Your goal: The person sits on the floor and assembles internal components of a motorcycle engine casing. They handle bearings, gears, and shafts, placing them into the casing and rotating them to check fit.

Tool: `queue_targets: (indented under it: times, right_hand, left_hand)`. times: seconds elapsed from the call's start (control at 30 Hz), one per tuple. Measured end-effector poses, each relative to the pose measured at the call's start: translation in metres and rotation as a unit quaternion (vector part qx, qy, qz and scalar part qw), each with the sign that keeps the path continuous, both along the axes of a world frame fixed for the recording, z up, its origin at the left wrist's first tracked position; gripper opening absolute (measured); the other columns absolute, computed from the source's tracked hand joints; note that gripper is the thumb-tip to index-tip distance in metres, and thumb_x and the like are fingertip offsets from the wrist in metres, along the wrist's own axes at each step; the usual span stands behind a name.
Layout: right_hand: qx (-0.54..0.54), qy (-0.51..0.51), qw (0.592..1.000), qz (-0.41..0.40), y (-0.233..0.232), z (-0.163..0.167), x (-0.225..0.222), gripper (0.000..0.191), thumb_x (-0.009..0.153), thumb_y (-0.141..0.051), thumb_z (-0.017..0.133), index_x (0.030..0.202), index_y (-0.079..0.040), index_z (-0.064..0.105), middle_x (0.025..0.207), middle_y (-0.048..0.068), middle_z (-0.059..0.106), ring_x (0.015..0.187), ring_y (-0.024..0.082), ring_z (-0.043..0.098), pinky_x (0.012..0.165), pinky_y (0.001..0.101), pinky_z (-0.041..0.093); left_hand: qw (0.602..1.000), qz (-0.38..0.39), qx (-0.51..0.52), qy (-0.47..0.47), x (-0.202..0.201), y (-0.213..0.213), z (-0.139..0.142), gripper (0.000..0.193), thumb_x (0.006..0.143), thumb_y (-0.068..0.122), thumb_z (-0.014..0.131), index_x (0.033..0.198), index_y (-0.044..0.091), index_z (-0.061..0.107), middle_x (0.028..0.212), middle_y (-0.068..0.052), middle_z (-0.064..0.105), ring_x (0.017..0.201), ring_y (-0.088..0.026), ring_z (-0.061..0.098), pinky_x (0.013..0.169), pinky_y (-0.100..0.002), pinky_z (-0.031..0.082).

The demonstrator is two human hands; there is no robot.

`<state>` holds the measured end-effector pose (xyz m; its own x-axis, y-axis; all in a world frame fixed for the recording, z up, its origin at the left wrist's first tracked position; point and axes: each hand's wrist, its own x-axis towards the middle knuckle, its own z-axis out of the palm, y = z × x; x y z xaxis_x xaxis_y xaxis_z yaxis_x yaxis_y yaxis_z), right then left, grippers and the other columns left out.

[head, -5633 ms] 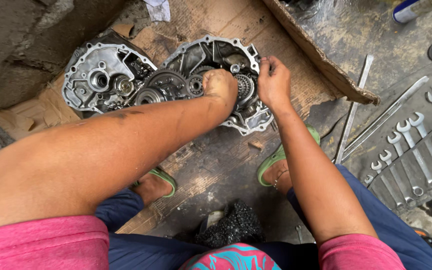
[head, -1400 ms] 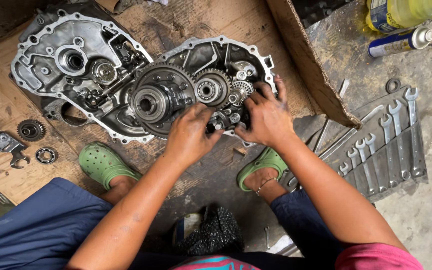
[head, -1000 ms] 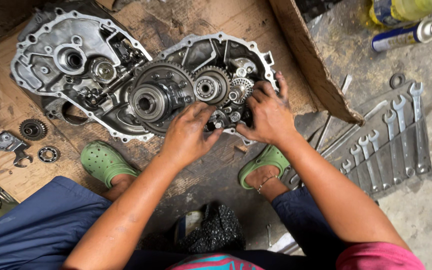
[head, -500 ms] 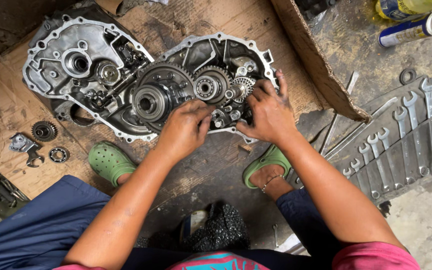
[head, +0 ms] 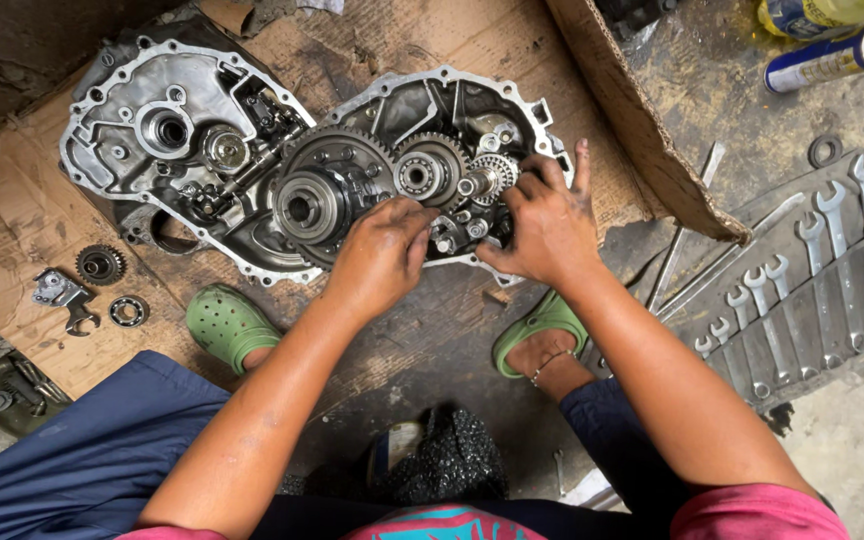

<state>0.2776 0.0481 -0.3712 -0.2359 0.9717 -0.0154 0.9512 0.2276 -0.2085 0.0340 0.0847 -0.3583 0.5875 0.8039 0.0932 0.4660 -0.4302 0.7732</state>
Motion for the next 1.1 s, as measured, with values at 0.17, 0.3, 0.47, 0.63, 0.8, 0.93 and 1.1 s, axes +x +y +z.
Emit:
queue_targets:
  times: [0.17, 0.3, 0.47, 0.63, 0.8, 0.93, 1.1]
  right_hand:
    - [-0.033, -0.024, 0.999, 0.009, 0.002, 0.004, 0.0, 0.07, 0.06, -0.063, 0.078, 0.093, -0.002, 0.075, 0.103, 0.013, 0.069, 0.122, 0.033, 0.054, 0.117, 0.0696, 0.013]
    - [-0.054, -0.02, 0.998, 0.02, 0.006, 0.006, 0.003, 0.069, 0.06, -0.062, 0.076, 0.094, -0.002, 0.075, 0.101, 0.012, 0.069, 0.12, 0.032, 0.054, 0.119, 0.0671, 0.016]
    - [-0.072, -0.031, 0.997, 0.021, 0.007, 0.008, 0.005, 0.068, 0.058, -0.062, 0.078, 0.091, -0.003, 0.074, 0.099, 0.011, 0.068, 0.119, 0.032, 0.054, 0.12, 0.0647, 0.015]
    - [-0.06, -0.017, 0.998, 0.03, 0.008, 0.01, 0.007, 0.066, 0.06, -0.059, 0.08, 0.093, -0.002, 0.074, 0.099, 0.012, 0.068, 0.116, 0.031, 0.054, 0.118, 0.0651, 0.018]
    - [-0.096, -0.015, 0.995, 0.037, 0.011, 0.012, 0.009, 0.061, 0.061, -0.054, 0.082, 0.093, -0.003, 0.074, 0.098, 0.011, 0.069, 0.114, 0.032, 0.054, 0.114, 0.0659, 0.021]
    - [-0.088, -0.005, 0.995, 0.034, 0.012, 0.012, 0.008, 0.056, 0.062, -0.053, 0.081, 0.09, -0.004, 0.074, 0.097, 0.011, 0.068, 0.114, 0.032, 0.054, 0.113, 0.0659, 0.021]
    - [-0.083, 0.028, 0.996, 0.032, 0.012, 0.013, 0.01, 0.055, 0.061, -0.052, 0.081, 0.086, -0.004, 0.075, 0.092, 0.011, 0.068, 0.111, 0.031, 0.055, 0.113, 0.0639, 0.023]
  left_hand:
    - [1.0, 0.007, -0.021, 0.002, 0.0, -0.003, 0.001, 0.026, 0.091, 0.002, 0.065, 0.117, -0.002, 0.071, 0.109, -0.017, 0.069, 0.101, -0.035, 0.067, 0.09, -0.043, 0.055]
    - [1.0, 0.013, -0.012, 0.001, 0.0, -0.005, 0.002, 0.027, 0.092, 0.003, 0.064, 0.117, -0.002, 0.071, 0.109, -0.017, 0.069, 0.101, -0.035, 0.067, 0.09, -0.044, 0.054]
    - [1.0, 0.018, -0.012, -0.006, 0.003, -0.007, 0.0, 0.025, 0.093, 0.003, 0.064, 0.116, -0.001, 0.071, 0.108, -0.016, 0.069, 0.101, -0.035, 0.067, 0.089, -0.043, 0.054]
    - [0.999, 0.029, -0.014, 0.003, 0.002, -0.008, -0.001, 0.024, 0.093, 0.003, 0.064, 0.115, -0.001, 0.072, 0.108, -0.016, 0.069, 0.1, -0.036, 0.067, 0.089, -0.044, 0.054]
    - [1.0, 0.015, 0.017, -0.009, 0.004, -0.004, -0.002, 0.025, 0.09, 0.003, 0.064, 0.113, -0.001, 0.072, 0.107, -0.017, 0.069, 0.1, -0.037, 0.066, 0.089, -0.045, 0.054]
    - [1.0, 0.017, 0.01, 0.001, 0.005, -0.003, -0.004, 0.024, 0.09, 0.003, 0.064, 0.112, -0.001, 0.072, 0.107, -0.018, 0.069, 0.1, -0.037, 0.066, 0.09, -0.045, 0.054]
    - [1.0, 0.012, 0.016, -0.011, 0.004, -0.003, -0.004, 0.024, 0.09, 0.002, 0.063, 0.112, -0.003, 0.071, 0.107, -0.019, 0.068, 0.102, -0.038, 0.065, 0.092, -0.046, 0.053]
